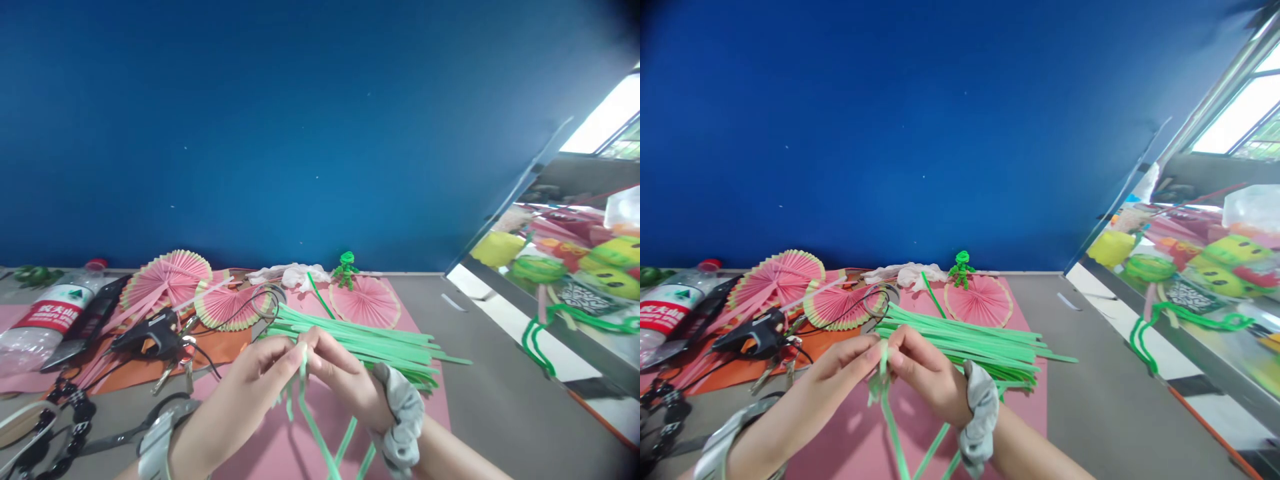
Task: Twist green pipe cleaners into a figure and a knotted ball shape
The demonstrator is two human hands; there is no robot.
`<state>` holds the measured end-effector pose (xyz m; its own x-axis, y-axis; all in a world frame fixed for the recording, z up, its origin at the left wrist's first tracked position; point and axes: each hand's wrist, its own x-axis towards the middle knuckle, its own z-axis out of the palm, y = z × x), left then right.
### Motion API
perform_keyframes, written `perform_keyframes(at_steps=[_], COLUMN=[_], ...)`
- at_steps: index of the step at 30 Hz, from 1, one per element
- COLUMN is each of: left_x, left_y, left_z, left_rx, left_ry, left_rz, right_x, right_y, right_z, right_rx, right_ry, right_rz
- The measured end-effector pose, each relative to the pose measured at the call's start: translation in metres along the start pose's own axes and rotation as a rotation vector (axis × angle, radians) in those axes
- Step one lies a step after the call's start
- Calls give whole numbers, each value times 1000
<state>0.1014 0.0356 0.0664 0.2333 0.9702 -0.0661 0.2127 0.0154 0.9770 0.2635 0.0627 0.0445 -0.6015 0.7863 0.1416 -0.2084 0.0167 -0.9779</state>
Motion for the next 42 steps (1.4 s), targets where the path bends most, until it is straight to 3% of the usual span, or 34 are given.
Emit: perform_keyframes(at_steps=[6, 9, 13, 17, 23, 29, 32, 36, 38, 42], left_x=[-2, 3, 9, 13, 13, 4, 0, -7, -9, -11], left_y=[6, 1, -5, -10, -16, -15, -16, -16, -13, -5], left_z=[-7, -8, -6, -2, 2, 2, 2, 2, 2, 5], left_rx=[174, 235, 29, -283, -373, -232, -312, -422, -329, 125], left_ry=[-64, -70, -149, -173, -128, -85, -159, -214, -202, -112], left_rz=[129, 183, 93, -29, 33, 105, 45, -77, -47, 169], right_x=[2, 4, 4, 6, 6, 2, 2, 0, -1, -2], right_y=[-1, 3, 5, 9, 16, -6, -15, -10, -4, -2], right_z=[-10, -16, -16, -12, -11, -9, -10, -10, -8, -5], right_rx=[-448, -528, -348, -38, -13, -35, -60, 99, 165, 91], right_ry=[-34, 2, 32, -63, -98, -57, -56, -144, -169, -161], right_rz=[-267, -263, -62, 46, 23, -92, -137, -67, -51, -56])
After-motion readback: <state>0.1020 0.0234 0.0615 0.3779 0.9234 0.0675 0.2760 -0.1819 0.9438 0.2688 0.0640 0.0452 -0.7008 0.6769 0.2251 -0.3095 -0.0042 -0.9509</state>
